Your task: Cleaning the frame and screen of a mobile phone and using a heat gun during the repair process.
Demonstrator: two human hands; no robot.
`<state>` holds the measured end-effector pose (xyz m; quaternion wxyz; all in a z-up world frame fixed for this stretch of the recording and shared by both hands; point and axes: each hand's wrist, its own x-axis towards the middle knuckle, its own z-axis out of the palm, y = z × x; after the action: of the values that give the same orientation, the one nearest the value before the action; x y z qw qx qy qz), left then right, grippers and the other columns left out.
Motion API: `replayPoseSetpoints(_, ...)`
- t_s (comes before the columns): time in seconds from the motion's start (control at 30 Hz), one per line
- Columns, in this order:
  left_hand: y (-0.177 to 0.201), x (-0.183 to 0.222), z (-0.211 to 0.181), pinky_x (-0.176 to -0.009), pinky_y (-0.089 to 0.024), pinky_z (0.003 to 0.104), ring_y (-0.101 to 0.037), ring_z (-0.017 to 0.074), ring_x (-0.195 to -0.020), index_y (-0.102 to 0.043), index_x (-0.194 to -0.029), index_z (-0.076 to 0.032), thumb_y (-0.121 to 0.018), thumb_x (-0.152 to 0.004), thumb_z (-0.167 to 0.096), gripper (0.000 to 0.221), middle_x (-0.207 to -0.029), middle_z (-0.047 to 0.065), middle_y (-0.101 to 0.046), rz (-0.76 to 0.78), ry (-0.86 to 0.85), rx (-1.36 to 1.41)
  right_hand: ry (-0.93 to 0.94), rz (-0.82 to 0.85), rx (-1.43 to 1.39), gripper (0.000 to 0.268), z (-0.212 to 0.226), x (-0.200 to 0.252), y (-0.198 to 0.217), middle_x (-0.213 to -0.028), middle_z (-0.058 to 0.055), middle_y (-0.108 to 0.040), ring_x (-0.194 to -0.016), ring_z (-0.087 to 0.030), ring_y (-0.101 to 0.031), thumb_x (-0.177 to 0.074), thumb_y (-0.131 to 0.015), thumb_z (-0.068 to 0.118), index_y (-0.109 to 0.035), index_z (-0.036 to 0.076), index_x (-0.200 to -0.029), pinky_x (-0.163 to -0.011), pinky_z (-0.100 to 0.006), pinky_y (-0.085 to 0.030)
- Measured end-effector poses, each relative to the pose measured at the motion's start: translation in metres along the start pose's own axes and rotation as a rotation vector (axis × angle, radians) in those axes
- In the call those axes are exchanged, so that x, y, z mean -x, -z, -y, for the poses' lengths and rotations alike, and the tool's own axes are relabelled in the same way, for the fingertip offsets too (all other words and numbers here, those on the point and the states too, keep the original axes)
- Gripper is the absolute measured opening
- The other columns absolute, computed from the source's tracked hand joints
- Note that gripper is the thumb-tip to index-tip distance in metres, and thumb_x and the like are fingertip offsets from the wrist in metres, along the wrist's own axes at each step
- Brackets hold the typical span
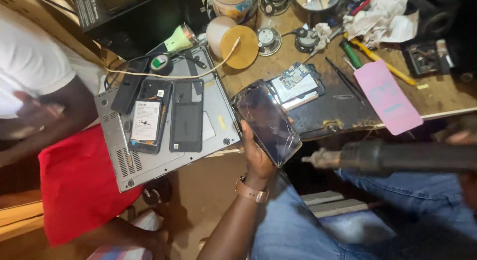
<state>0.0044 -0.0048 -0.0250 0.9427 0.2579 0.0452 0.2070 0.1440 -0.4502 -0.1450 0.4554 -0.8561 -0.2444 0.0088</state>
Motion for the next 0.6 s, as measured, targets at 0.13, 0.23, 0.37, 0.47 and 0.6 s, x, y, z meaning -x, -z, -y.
replayPoseSetpoints(0.13,0.0,0.0,-0.005,-0.085,-0.047,0.038,-0.056,0.0256,-0.099,-0.045,-0.123,0.0,-0.034,-0.09,-0.051,0.061,-0.111,0.015,-0.055,0.042,0.053,0.15,-0.244,0.071,-0.278,0.031,0.036,0.009,-0.036,-0.064,0.0,-0.048,-0.064,-0.013,-0.045,-0.092,-0.045,0.029,-0.05,0.014,-0.064,-0.068,-0.033,-0.033)
replayPoseSetpoints(0.23,-0.001,-0.001,-0.001,-0.081,-0.048,0.034,-0.056,0.0239,-0.096,-0.042,-0.125,0.0,-0.036,-0.091,-0.049,0.059,-0.11,0.015,-0.053,0.098,0.034,0.192,-0.622,0.134,-0.715,0.038,0.033,0.032,-0.046,-0.036,0.004,-0.037,-0.025,-0.005,-0.03,-0.085,-0.047,0.024,-0.042,0.018,-0.048,-0.023,-0.024,-0.019)
replayPoseSetpoints(0.37,0.0,0.002,0.002,-0.087,-0.046,0.034,-0.055,0.0239,-0.099,-0.041,-0.125,0.0,-0.037,-0.09,-0.049,0.06,-0.113,0.015,-0.052,0.109,0.05,0.218,-0.133,0.052,0.007,0.038,0.291,-0.028,-0.045,-0.1,-0.006,-0.059,-0.097,-0.015,-0.056,-0.078,-0.04,0.034,-0.059,0.007,-0.096,-0.093,-0.029,-0.038)
replayPoseSetpoints(0.47,0.0,0.001,0.002,-0.086,-0.048,0.034,-0.055,0.0247,-0.1,-0.038,-0.128,-0.002,-0.036,-0.09,-0.05,0.061,-0.115,0.016,-0.05,0.106,0.07,0.227,-0.167,0.122,-0.043,0.034,0.328,-0.047,-0.045,-0.092,-0.008,-0.063,-0.088,-0.017,-0.061,-0.07,-0.045,0.024,-0.061,0.004,-0.093,-0.085,-0.028,-0.043)
replayPoseSetpoints(0.6,-0.004,0.003,-0.001,-0.086,-0.047,0.035,-0.054,0.0241,-0.1,-0.04,-0.125,-0.002,-0.036,-0.09,-0.05,0.06,-0.113,0.015,-0.05,0.105,0.056,0.161,-0.143,0.144,-0.042,0.034,0.328,-0.046,-0.045,-0.094,-0.006,-0.064,-0.088,-0.015,-0.062,-0.068,-0.049,0.024,-0.06,0.006,-0.096,-0.083,-0.026,-0.044)
